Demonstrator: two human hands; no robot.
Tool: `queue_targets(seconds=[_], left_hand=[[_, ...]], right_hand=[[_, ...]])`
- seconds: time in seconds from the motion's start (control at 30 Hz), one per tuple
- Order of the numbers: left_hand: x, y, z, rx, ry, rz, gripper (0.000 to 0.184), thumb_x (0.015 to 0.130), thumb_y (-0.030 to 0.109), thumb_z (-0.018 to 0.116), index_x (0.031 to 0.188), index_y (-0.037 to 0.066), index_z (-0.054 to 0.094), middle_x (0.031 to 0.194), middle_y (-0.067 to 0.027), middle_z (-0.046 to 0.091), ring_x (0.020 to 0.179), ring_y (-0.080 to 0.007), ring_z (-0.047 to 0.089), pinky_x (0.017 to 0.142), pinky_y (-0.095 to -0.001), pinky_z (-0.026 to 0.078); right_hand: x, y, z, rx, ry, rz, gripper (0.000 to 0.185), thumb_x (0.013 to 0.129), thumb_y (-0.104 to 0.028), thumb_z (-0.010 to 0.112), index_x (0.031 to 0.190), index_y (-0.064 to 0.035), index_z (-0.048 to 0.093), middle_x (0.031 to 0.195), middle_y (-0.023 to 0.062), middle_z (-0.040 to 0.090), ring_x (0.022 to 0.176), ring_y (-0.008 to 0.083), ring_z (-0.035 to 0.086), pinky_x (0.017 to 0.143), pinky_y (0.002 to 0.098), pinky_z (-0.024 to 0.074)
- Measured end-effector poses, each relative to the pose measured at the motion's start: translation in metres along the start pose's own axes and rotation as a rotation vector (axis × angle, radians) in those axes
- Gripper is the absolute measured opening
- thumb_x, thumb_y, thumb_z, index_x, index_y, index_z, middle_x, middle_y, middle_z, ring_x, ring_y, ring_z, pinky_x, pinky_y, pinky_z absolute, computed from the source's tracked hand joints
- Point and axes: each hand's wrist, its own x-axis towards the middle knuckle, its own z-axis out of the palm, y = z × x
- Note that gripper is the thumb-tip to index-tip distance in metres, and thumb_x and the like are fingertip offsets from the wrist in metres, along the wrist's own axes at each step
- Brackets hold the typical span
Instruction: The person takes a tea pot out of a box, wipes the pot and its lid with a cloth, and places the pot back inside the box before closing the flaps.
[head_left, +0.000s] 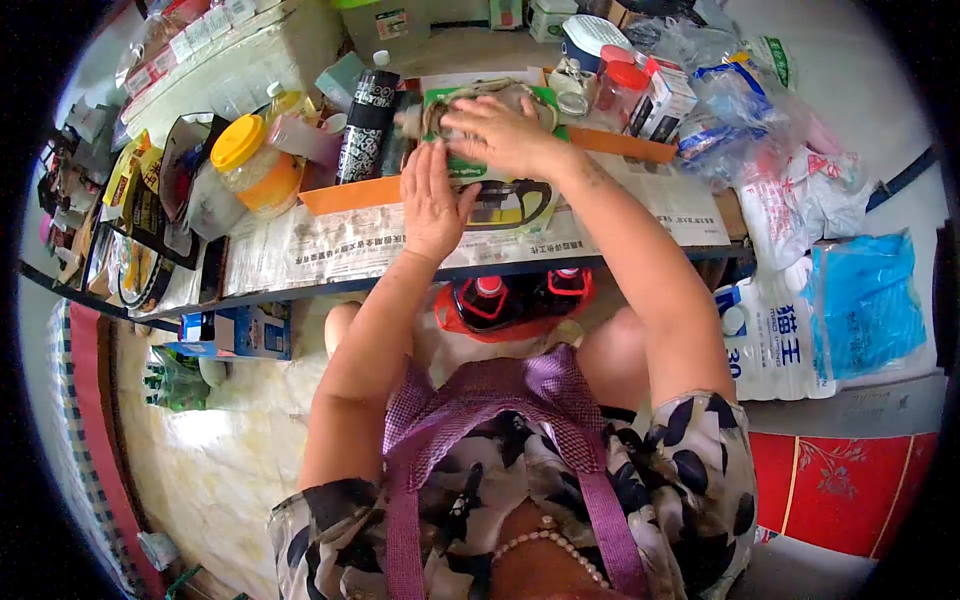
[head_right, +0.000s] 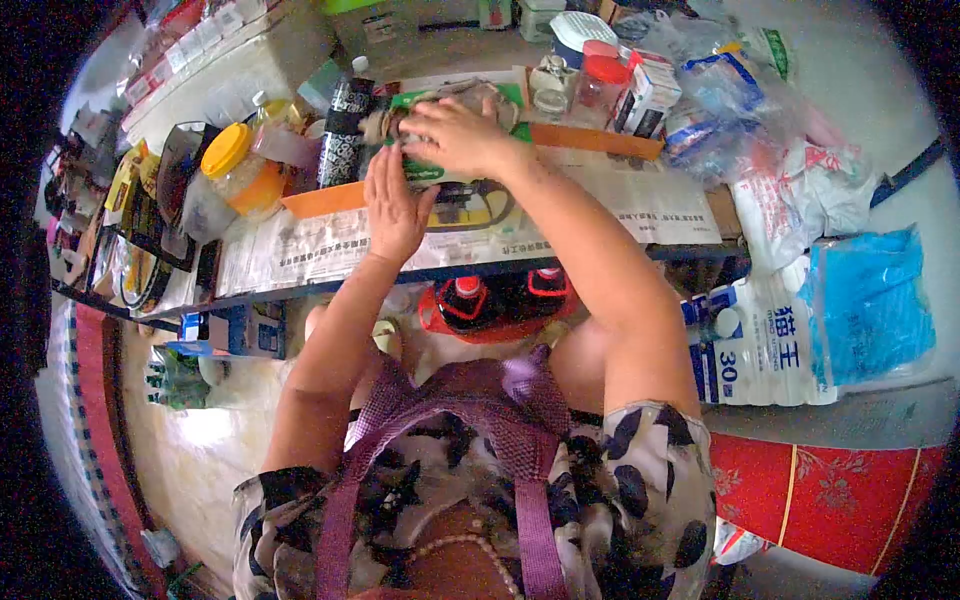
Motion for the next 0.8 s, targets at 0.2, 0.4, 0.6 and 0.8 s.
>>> queue_targets(seconds=[0.2, 0.4, 0.6, 0.8], left_hand=[[0.005, 0.004, -0.010, 0.153, -0.078, 0.013, 0.066, 0.075, 0.028, 0.066, 0.130, 0.003, 0.037, 0.126, -0.0136, 0.043, 0.120, -0.0312, 0.037, 0.099, -0.0448, 0.026], [0.002, 0.003, -0.008, 0.063, -0.075, -0.003, 0.064, 0.075, 0.023, 0.067, 0.129, 0.004, 0.039, 0.126, -0.0140, 0.042, 0.122, -0.0334, 0.035, 0.100, -0.0442, 0.027], [0.001, 0.002, -0.001, -0.027, -0.042, -0.035, 0.065, 0.073, 0.019, 0.068, 0.127, 0.001, 0.038, 0.126, -0.0161, 0.042, 0.122, -0.0356, 0.034, 0.103, -0.0449, 0.027], [-0.003, 0.007, 0.005, -0.063, 0.036, -0.031, 0.072, 0.073, 0.018, 0.066, 0.131, -0.005, 0.030, 0.129, -0.0228, 0.035, 0.122, -0.0412, 0.032, 0.104, -0.0466, 0.025]], right_hand=[[0.015, 0.047, -0.005, -0.079, 0.019, 0.241, 0.054, 0.089, -0.055, 0.035, 0.134, -0.0255, 0.039, 0.140, 0.0070, 0.035, 0.130, 0.0288, 0.030, 0.106, 0.0443, 0.0243], [-0.038, 0.073, 0.023, 0.539, 0.474, 0.242, 0.041, 0.086, -0.028, 0.054, 0.122, -0.0080, 0.050, 0.132, 0.0187, 0.040, 0.123, 0.0327, 0.038, 0.101, 0.0380, 0.0309], [-0.105, -0.013, 0.050, 0.306, 0.866, 0.168, 0.034, 0.081, -0.012, 0.057, 0.114, -0.0082, 0.054, 0.124, 0.0165, 0.047, 0.120, 0.0382, 0.037, 0.099, 0.0436, 0.0313], [-0.086, -0.042, 0.009, -0.132, 0.524, 0.061, 0.032, 0.080, -0.015, 0.056, 0.112, -0.0079, 0.056, 0.117, 0.0147, 0.053, 0.114, 0.0357, 0.043, 0.094, 0.0447, 0.0365]])
